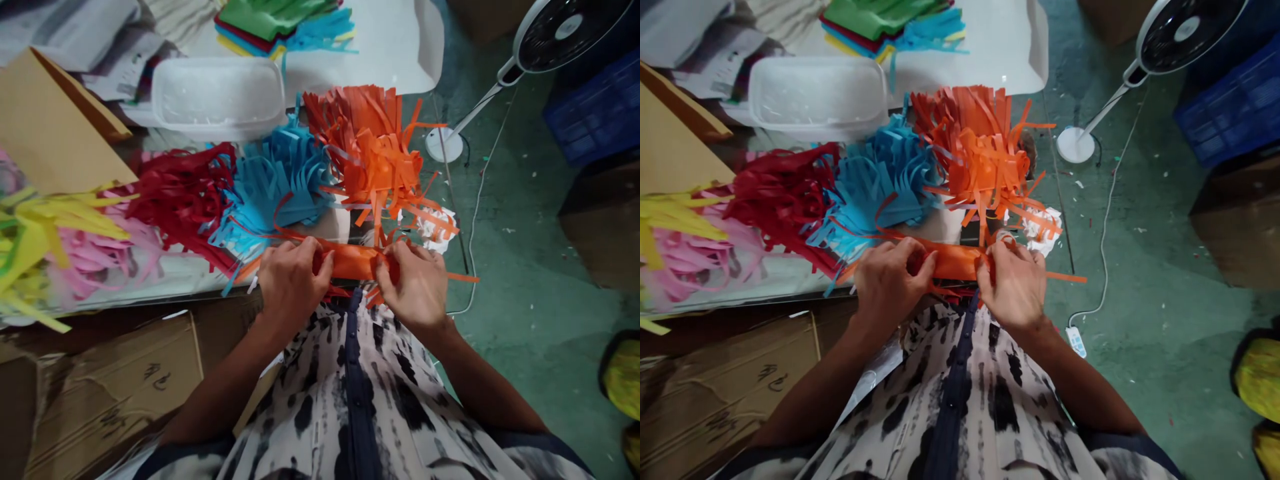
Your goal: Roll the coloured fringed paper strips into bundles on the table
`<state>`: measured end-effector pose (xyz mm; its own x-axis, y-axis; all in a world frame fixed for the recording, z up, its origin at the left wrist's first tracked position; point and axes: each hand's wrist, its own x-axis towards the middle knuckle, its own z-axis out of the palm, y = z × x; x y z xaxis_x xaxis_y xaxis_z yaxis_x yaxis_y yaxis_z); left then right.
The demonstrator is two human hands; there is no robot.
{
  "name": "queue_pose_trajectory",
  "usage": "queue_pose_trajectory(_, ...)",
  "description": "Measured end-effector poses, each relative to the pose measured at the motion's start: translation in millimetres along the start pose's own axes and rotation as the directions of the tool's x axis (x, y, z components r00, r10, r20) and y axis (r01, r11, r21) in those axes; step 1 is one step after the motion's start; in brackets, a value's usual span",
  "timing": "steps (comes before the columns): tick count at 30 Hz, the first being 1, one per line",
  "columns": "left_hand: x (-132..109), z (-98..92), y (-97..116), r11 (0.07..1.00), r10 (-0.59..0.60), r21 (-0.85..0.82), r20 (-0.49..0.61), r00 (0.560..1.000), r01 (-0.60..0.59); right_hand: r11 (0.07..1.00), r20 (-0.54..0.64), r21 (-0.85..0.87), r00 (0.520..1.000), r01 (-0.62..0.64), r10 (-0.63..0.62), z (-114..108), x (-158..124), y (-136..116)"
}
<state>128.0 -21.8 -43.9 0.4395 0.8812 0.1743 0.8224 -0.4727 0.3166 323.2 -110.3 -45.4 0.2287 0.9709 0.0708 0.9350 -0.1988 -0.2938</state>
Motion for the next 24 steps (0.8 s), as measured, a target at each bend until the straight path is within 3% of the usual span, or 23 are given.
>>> queue_pose_trajectory(7,4,0.8,-1,0.997,-0.003,0.075,0.035,0.999,0.000,0.992,-0.026,-0.126,1.000,0.013,-0.017,2,-1,-6)
queue_pose_trajectory(10,2,-2.7,-6,0.998,0.018,0.063,-0.088,0.996,-0.013,0.988,-0.026,-0.153,1.000,0.002,-0.006,3,0,-7)
queue_pose_trajectory(12,-2,-7.4,-8,0.996,0.089,0.023,-0.237,0.967,-0.086,0.987,-0.024,-0.160,1.000,-0.007,0.003,4,1,-8)
queue_pose_trajectory(15,-14,-12.9,-4,0.921,0.341,-0.054,-0.366,0.866,-0.385,0.987,-0.020,-0.163,1.000,-0.014,0.011,3,3,-9)
queue_pose_trajectory(17,-21,-11.0,2,0.806,0.534,-0.083,-0.324,0.781,-0.586,0.987,-0.019,-0.157,1.000,-0.011,0.009,3,3,-9)
queue_pose_trajectory(19,-25,-3.5,6,0.746,0.635,-0.076,-0.219,0.741,-0.662,0.988,-0.024,-0.157,1.000,-0.011,0.008,4,3,-10)
queue_pose_trajectory(24,-26,19.7,-2,0.777,0.628,-0.018,-0.042,0.777,-0.629,0.986,-0.046,-0.168,0.999,0.002,-0.010,4,1,-7)
